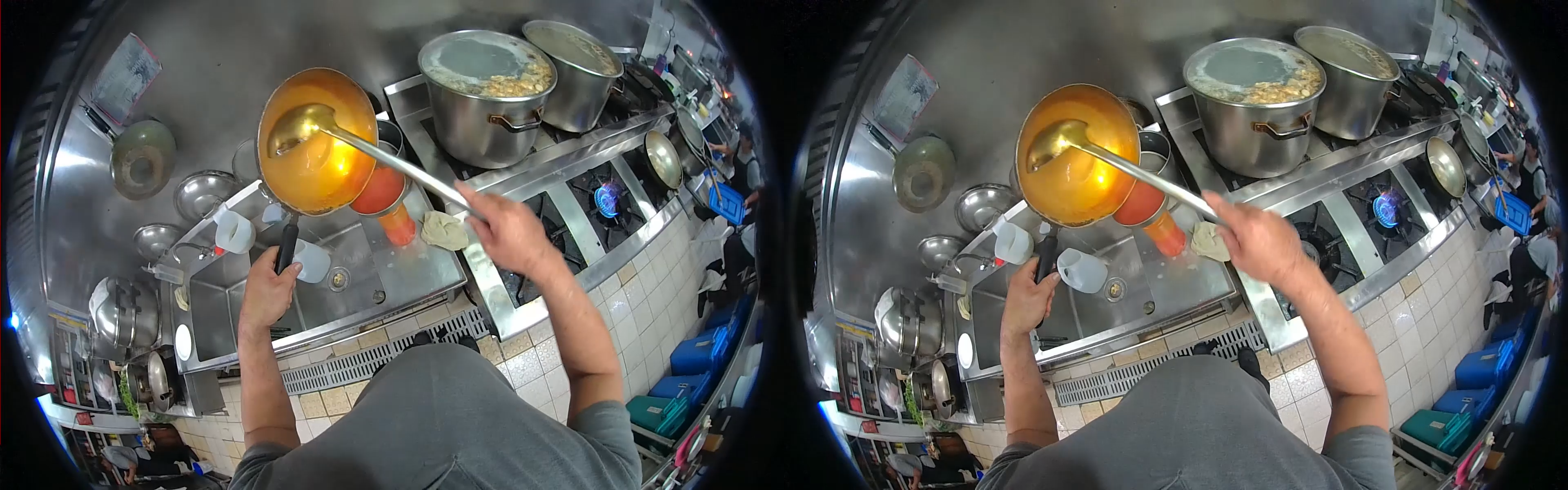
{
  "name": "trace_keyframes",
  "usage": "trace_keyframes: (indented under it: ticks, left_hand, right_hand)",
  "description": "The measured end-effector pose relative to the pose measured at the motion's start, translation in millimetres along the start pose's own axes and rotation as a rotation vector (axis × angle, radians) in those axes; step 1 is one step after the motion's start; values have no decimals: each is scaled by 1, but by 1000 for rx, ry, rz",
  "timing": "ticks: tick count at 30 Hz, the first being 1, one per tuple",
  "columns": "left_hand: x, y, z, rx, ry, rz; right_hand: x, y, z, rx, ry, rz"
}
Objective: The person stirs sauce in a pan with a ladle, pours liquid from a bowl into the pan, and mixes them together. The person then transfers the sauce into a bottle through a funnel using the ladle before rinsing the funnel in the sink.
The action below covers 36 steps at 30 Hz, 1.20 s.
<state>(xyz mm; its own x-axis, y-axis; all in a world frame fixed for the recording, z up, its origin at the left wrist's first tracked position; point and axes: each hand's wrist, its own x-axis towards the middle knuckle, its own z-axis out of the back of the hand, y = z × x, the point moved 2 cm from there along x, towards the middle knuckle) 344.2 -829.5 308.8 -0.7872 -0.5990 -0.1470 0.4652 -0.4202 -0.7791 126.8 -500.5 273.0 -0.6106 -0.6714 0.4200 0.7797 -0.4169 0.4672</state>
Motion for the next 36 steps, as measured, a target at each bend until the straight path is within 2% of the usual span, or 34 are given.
trace_keyframes:
  ticks: [4, 6, 8, 9, 10, 11, 12, 14, 16, 18, 20, 22, 24, 25, 26, 29, 31, 32, 36]
  left_hand:
    - [4, 7, 3, 92, 17, -89]
    - [3, 7, 3, 63, 17, -99]
    - [3, 10, 4, 27, 11, -105]
    - [4, 12, 6, 39, 14, -83]
    - [5, 15, 8, 52, 18, -58]
    - [7, 21, 8, 47, 14, -51]
    - [12, 29, 7, 66, -5, -97]
    - [13, 32, 5, 89, -19, -142]
    - [9, 26, 2, -29, 0, -38]
    - [8, 24, 1, -46, 1, -29]
    - [8, 23, 0, -66, 0, -26]
    - [8, 23, 1, -8, 13, -17]
    - [11, 29, -3, 43, -5, -87]
    - [15, 32, -4, 90, -25, -155]
    - [19, 34, -4, 91, -30, -162]
    - [22, 35, 1, 64, -1, -159]
    - [16, 27, 7, -5, 39, -4]
    - [16, 29, 8, -7, 36, 3]
    - [12, 29, 8, 16, 32, -52]
  right_hand:
    - [42, -15, 27, -204, -48, -5]
    - [41, -40, 12, -196, -23, -33]
    - [27, -69, -23, 130, 9, -35]
    - [16, -56, -29, 227, 44, -90]
    - [6, -49, -32, 300, 300, -367]
    - [-6, -46, -38, 401, 338, -309]
    - [-16, -37, -49, 650, 287, -313]
    - [-30, -14, -35, 886, 430, -571]
    - [-29, -3, -28, 887, 391, -571]
    - [-27, -3, -29, 886, 346, -574]
    - [-9, -15, -33, 683, 262, -366]
    - [4, -7, -40, 795, 168, -373]
    - [15, -8, -58, 763, 170, -358]
    - [14, -2, -64, 736, 99, -256]
    - [14, 12, -51, 708, 213, -239]
    - [-5, 11, -39, 719, 222, -154]
    - [-19, -1, -27, 534, 300, -65]
    - [-19, -6, -19, 499, 376, -142]
    - [-9, -4, -17, 455, 258, -161]
